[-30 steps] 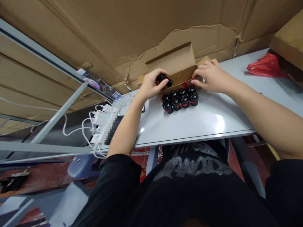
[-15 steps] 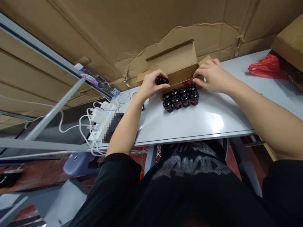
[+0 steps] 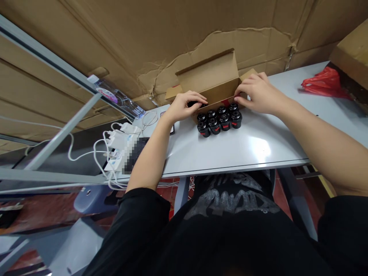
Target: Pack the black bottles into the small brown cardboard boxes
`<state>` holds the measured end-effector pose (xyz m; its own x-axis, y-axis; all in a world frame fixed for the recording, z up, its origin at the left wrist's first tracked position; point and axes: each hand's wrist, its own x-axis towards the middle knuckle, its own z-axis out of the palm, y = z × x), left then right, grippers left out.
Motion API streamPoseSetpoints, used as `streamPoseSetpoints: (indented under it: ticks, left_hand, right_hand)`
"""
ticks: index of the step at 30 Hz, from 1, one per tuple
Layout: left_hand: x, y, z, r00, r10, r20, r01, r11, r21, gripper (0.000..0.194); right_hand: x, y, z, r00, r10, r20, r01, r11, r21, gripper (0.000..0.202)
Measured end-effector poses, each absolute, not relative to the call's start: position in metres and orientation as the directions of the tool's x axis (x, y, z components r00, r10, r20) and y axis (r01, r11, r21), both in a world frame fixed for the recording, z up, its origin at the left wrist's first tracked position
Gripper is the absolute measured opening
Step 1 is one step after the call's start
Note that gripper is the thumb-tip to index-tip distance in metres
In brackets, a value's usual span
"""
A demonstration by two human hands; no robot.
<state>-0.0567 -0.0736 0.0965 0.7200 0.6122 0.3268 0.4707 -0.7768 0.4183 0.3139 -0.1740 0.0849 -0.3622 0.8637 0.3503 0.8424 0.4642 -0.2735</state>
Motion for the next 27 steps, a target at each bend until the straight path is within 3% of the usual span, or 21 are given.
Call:
streamPoseSetpoints:
  ticks: [3,9,18,27]
  left_hand:
    - [-0.058,-0.071,0.094,0.711,0.631,0.309,0.496,-0.762,0.415,0.041]
    - [-0.059,-0.066,0.086,0.745,0.611,0.269,0.498,-0.777,0.385,0.075]
    - [-0.054,-0.062,0.074,0.752,0.624,0.213,0.534,-0.766,0.357,0.067]
    - [-0.054,-0.061,0.073,0.759,0.598,0.255,0.511,-0.791,0.336,0.080]
  right_hand:
    - [0.315,-0.173,0.084,-0.365,0.859,0.360,0.840,0.471,-0.272,0.039]
    - [0.315,-0.171,0.081,-0.370,0.848,0.381,0.830,0.485,-0.275,0.038]
    - [0.315,-0.171,0.081,-0.369,0.850,0.376,0.831,0.483,-0.275,0.041]
    - [0.315,-0.173,0.082,-0.378,0.851,0.366,0.832,0.485,-0.269,0.038]
